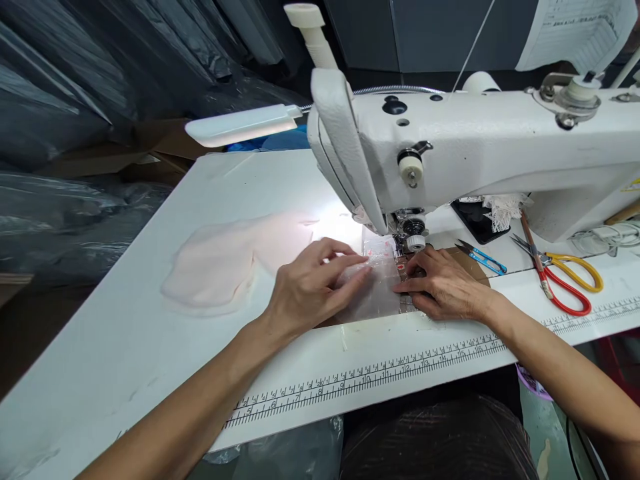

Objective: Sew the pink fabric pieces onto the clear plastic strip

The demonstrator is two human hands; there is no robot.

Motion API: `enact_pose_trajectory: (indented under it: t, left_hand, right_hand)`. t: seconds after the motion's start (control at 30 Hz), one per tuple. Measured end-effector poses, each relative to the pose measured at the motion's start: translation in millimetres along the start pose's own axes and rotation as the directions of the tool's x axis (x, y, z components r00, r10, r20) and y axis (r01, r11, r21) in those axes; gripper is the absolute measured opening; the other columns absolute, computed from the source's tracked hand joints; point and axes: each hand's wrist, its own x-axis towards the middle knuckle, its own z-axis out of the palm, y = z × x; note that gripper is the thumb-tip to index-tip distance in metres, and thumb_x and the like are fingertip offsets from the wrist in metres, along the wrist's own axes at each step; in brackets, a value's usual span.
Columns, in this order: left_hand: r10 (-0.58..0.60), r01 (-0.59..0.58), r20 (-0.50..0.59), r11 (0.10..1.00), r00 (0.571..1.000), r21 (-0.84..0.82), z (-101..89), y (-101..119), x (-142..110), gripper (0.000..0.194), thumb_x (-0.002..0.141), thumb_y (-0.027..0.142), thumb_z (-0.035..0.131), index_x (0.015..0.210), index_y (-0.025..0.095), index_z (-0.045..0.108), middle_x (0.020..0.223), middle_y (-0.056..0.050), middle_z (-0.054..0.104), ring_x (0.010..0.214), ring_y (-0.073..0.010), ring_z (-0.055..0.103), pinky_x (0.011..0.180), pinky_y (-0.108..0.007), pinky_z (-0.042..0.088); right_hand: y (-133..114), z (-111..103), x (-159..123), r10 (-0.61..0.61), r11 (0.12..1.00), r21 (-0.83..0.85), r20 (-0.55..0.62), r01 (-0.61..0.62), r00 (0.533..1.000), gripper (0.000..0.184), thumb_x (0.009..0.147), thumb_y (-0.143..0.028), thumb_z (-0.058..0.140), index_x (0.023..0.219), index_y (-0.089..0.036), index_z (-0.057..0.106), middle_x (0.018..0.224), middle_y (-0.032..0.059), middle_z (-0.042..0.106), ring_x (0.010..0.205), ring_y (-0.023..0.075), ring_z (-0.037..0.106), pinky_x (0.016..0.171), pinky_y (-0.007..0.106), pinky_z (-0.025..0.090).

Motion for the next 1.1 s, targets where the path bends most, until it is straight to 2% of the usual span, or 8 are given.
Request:
enact_pose_trajectory:
  t: [0.1,0.2,0.4,0.53,0.63,0.77,0.93,1.1]
  left_hand:
    - [0.341,-0.35,0.109,0.934,0.934,0.079,6.3,0,11,0.023,0.097,0.024,0.05,0.087,0.014,0.069,0.091,-0.008,0.07,0.073,-0.0168,0.061,0.059,-0.029,0.05]
    - [0.411,-0.433,0.213,0.899,0.887,0.069,12.4,-3,18,0.024,0.099,0.024,0.047,0.094,0.013,0.067,0.096,-0.009,0.072,0.079,-0.0183,0.062,0.069,-0.033,0.052]
    - [0.389,-0.463,0.359,0.874,0.848,0.148,21.5,-10,20,0.034,0.101,0.032,0.041,0.108,0.012,0.068,0.12,-0.013,0.068,0.084,-0.0223,0.059,0.07,-0.037,0.046]
    - [0.325,-0.411,0.394,0.899,0.86,0.155,26.9,-16,27,0.04,0.103,0.037,0.036,0.112,0.014,0.068,0.111,-0.011,0.071,0.086,-0.0235,0.057,0.073,-0.039,0.042]
    - [0.288,-0.352,0.383,0.929,0.878,0.109,27.9,-18,29,0.043,0.103,0.042,0.034,0.117,0.015,0.065,0.101,-0.01,0.071,0.091,-0.0252,0.056,0.08,-0.041,0.04]
    - [0.259,-0.296,0.335,0.953,0.906,0.063,26.5,-17,24,0.045,0.103,0.042,0.033,0.121,0.011,0.061,0.107,-0.014,0.066,0.092,-0.0251,0.055,0.08,-0.04,0.039]
    - [0.281,-0.322,0.325,0.944,0.903,0.079,25.4,-18,23,0.039,0.102,0.039,0.036,0.114,0.015,0.063,0.105,-0.011,0.066,0.086,-0.0224,0.056,0.076,-0.039,0.04]
    - [0.322,-0.343,0.292,0.939,0.901,0.022,24.5,-20,23,0.037,0.101,0.037,0.04,0.115,0.014,0.065,0.105,-0.011,0.071,0.093,-0.0252,0.061,0.078,-0.041,0.043]
  right_hand:
    - [-1,1,0,0.011,1.0,-0.007,-0.014,-0.011,1.0,0.031,0.091,-0.018,0.053,0.115,-0.027,0.072,0.107,0.0087,0.059,0.104,0.0232,0.052,0.094,0.046,0.045]
    - [-4,2,-1,0.03,0.999,-0.024,-0.023,-0.03,0.999,0.03,0.091,-0.018,0.053,0.114,-0.028,0.072,0.108,0.0085,0.058,0.103,0.0232,0.052,0.092,0.045,0.046]
    - [-5,5,0,0.022,0.997,-0.07,-0.07,-0.027,0.997,0.03,0.092,-0.017,0.05,0.112,-0.022,0.071,0.109,0.0117,0.058,0.104,0.0243,0.053,0.09,0.045,0.05]
    - [-1,5,1,0.068,0.991,-0.105,-0.11,-0.08,0.992,0.03,0.094,-0.018,0.048,0.116,-0.02,0.069,0.109,0.0121,0.059,0.1,0.0226,0.055,0.086,0.041,0.055]
    - [0,5,2,0.094,0.989,-0.103,-0.114,-0.105,0.989,0.031,0.096,-0.019,0.047,0.118,-0.019,0.068,0.109,0.0122,0.06,0.099,0.0226,0.057,0.086,0.041,0.056]
    - [-1,6,1,0.107,0.991,-0.071,-0.102,-0.114,0.989,0.031,0.098,-0.021,0.046,0.12,-0.019,0.067,0.111,0.012,0.059,0.101,0.0226,0.057,0.089,0.042,0.056]
    - [0,7,0,0.093,0.994,-0.052,-0.103,-0.099,0.99,0.031,0.099,-0.02,0.045,0.122,-0.018,0.065,0.111,0.0129,0.058,0.104,0.0232,0.056,0.091,0.043,0.056]
    - [1,8,-1,0.107,0.994,-0.03,-0.078,-0.11,0.991,0.033,0.099,-0.021,0.043,0.125,-0.019,0.064,0.113,0.0141,0.057,0.105,0.0246,0.056,0.091,0.046,0.056]
